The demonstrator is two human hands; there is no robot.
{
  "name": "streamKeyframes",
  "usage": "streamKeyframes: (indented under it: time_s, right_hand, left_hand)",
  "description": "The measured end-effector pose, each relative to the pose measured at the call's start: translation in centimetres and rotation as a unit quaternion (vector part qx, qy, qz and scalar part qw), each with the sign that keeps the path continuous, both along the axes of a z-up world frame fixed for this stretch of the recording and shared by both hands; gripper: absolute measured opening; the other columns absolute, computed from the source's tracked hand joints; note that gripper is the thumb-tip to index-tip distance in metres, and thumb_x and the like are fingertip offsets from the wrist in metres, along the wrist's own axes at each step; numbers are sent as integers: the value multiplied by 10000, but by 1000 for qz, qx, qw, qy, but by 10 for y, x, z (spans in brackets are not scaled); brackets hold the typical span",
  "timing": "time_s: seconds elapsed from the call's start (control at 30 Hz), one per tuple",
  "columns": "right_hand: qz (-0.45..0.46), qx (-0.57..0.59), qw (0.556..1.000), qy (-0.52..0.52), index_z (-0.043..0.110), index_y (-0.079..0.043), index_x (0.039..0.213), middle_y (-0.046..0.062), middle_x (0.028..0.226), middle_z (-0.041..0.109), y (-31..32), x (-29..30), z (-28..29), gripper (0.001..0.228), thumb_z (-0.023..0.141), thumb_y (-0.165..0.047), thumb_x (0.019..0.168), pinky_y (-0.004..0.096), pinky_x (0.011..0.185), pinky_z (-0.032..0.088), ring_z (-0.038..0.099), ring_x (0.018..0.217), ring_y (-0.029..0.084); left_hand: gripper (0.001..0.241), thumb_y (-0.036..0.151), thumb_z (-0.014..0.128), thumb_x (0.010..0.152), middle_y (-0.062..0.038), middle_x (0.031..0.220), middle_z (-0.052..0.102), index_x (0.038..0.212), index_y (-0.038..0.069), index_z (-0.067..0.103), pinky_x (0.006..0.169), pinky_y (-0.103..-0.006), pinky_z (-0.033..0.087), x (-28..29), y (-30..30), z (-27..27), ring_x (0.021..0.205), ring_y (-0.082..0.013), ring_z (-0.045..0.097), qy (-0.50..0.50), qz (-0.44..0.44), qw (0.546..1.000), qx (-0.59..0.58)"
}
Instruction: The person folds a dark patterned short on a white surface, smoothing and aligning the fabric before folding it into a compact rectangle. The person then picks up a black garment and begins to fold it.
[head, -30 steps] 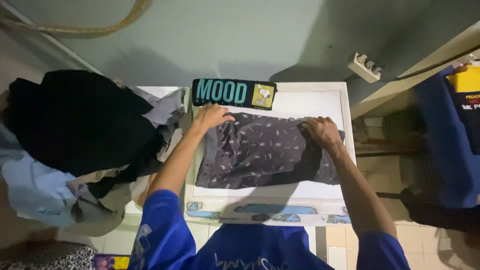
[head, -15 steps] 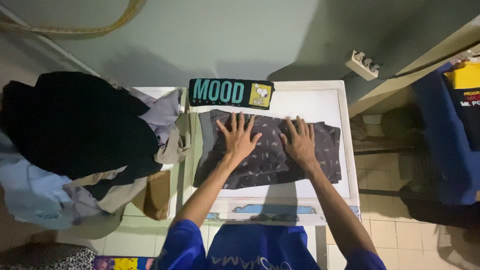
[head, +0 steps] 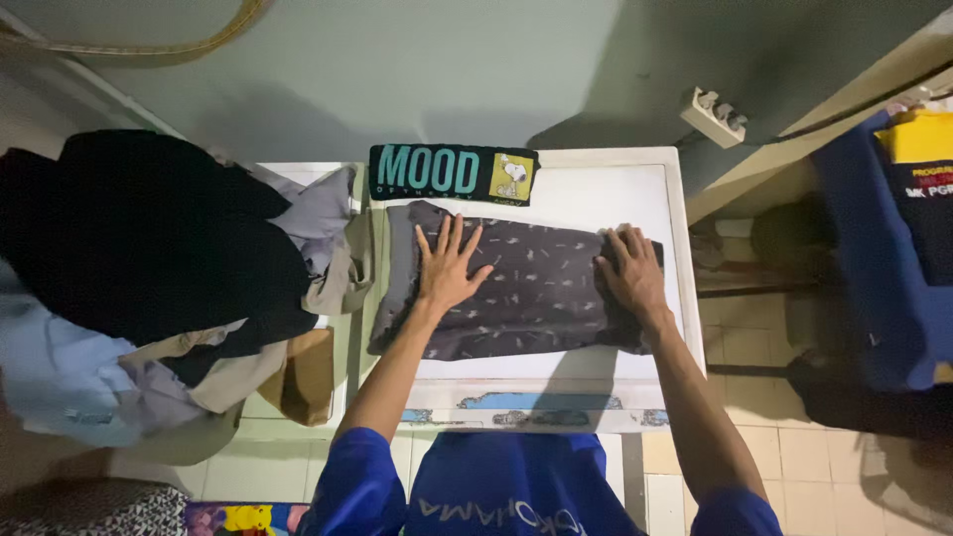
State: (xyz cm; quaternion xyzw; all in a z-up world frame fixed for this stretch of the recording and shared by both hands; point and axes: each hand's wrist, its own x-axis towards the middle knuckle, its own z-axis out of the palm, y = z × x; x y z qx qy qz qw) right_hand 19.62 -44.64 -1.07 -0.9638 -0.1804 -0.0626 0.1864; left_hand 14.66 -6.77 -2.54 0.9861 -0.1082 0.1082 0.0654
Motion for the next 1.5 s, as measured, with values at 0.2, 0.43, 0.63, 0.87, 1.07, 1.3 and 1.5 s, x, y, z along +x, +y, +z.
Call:
streamKeyframes:
  time_s: [0.2,0.43,0.63,0.87,1.07,1.3,1.5]
  right_hand:
    - [58,8,998,2,543,-115,1480,121,1522,540,5,-25,8,522,663,-267,996,507,1170,391,484,1417,333]
    - [-13,-23,999,29,618,-172,1416,132,1340,619,1,-23,28,537,755,-295,912,499,1024,474,571,1206,335]
    - [-12,27,998,47,738,-110,1187,181,1196,683,-3,-1,17,393,812,-310,857,461,928,533,636,1084,362]
    - [-26,176,963,203,734,-45,1118,158,1032,776,-31,24,7,361,780,-311,879,369,872,595,762,971,265]
    - [-62,473,827,296,534,-108,1405,174,1231,678,-48,23,2,514,644,-414,1006,367,881,576,656,1137,229]
    - [-166,361,860,320,593,-4,1399,254,1194,716,-46,-12,2,595,577,-438,992,421,842,608,726,1025,309]
    - [-181,364,829,384,634,49,1319,230,1145,736,-32,-26,-4,584,680,-415,967,319,721,608,734,952,247]
  left_hand:
    - [810,587,674,830,-200,1645,271,1513,198,478,1155,-775,3,-14,20,37,1531,-387,209,37,27,999,7]
    - [507,176,750,804,-104,1104,644,1303,171,660,1013,-511,529,-66,-93,80,1074,-259,624,60,-121,968,-210]
    - [640,218,808,648,-167,1351,582,1269,137,677,1015,-501,432,-97,-225,29,1193,-334,571,104,-254,961,44]
    - [593,12,676,897,-201,1331,612,1470,82,543,802,-476,547,-72,-250,20,1035,-362,652,164,-206,964,-31]
    - [587,67,669,874,-205,1252,696,1439,67,511,866,-419,609,-73,-219,23,1018,-310,734,90,78,835,-537]
    - [585,103,684,918,-288,1308,623,1425,-74,452,1073,-437,464,-65,-204,-54,1245,-389,618,5,191,811,-553]
    - [567,250,693,884,-225,1203,699,1356,-40,570,967,-423,542,-75,-211,-15,1095,-324,692,75,110,790,-598]
